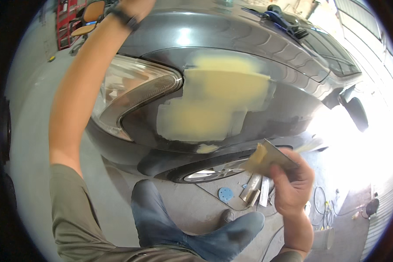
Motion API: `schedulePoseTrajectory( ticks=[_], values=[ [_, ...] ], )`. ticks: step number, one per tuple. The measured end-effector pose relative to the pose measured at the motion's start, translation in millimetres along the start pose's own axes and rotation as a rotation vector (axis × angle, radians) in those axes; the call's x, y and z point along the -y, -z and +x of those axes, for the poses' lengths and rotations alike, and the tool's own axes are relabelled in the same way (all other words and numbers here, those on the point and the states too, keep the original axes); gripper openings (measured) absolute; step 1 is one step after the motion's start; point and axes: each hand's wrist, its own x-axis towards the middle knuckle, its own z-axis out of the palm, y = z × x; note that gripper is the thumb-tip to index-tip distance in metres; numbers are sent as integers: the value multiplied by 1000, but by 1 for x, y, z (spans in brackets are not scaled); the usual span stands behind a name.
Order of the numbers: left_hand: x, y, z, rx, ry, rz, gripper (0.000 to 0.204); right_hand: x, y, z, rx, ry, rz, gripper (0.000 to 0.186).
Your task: The person applies body filler to the front bumper area of a car using a putty knife, then sands the filler with a sanding block. They use a heat gun to warm the filler and continue sanding to smooth the surface.
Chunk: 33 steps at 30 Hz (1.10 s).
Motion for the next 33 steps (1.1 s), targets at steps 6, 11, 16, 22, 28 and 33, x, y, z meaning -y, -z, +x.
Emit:
schedulePoseTrajectory(
  ticks=[6, 11, 16, 22, 28, 33],
  values=[
    [4, -131, -45, 237, 679, -566, 42, 37, -50, 96, 252, 504, -1001, 45],
    [18, -121, -66, 240, 421, -267, 42, 34, -98, 138, 351, 624, -1223, 38],
    [8, -94, -51, 247, 854, -702, 49, 26, -115, 157, 375, 622, -1256, 39],
    [0, -88, -47, 260, 919, -613, 51, 4, -119, 137, 274, 723, -1331, 41],
    [6, -100, -57, 242, 832, -552, 43, 24, -110, 144, 318, 597, -1311, 40],
    [18, -102, -60, 340, 382, -189, 41, 9, -110, 155, 347, 583, -1297, 44]
  ],
)
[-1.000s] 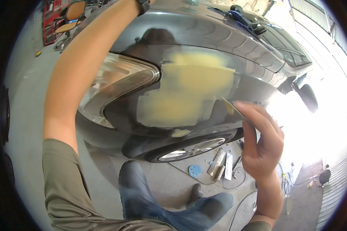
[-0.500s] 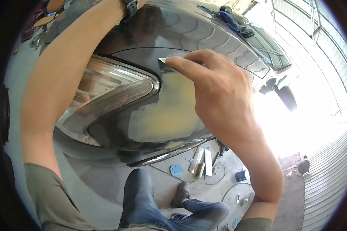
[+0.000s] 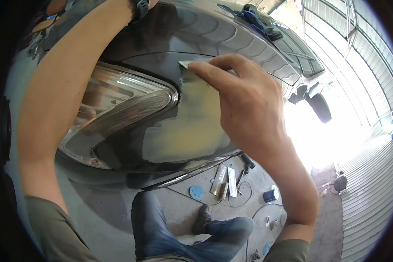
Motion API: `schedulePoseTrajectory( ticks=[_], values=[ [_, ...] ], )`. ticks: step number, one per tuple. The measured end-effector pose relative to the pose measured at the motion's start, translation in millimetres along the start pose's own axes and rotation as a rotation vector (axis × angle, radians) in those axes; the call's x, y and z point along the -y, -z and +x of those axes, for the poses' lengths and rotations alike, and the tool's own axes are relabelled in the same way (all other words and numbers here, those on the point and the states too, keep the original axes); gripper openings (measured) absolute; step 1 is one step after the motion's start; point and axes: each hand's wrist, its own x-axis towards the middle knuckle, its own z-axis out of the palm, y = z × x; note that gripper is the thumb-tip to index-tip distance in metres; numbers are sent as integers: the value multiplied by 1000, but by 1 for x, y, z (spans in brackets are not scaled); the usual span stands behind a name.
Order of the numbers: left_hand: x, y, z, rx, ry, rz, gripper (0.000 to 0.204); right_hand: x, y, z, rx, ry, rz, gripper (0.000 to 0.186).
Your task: The person applies body filler to the front bumper area of a car using a putty knife, then sands the filler with a sanding block. They use a heat gun to warm the filler and continue sanding to smooth the surface.
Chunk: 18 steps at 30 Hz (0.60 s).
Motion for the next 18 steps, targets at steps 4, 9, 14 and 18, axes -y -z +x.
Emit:
schedulePoseTrajectory(
  ticks=[4, 9, 14, 18],
  values=[
    [-8, 2, 2, 19, 261, -196, 44, 17, -4, -17, -38, 54, -85, 47],
    [-18, 18, 0, -5, 502, -579, 48, 12, 16, -8, -8, -35, -9, 40],
    [-18, 25, 2, 46, 526, -530, 47, 1, 6, 10, 12, 22, 1, 40],
    [-13, 20, 1, 30, 366, -368, 47, 6, 1, -2, 31, 24, -17, 44]
  ],
)
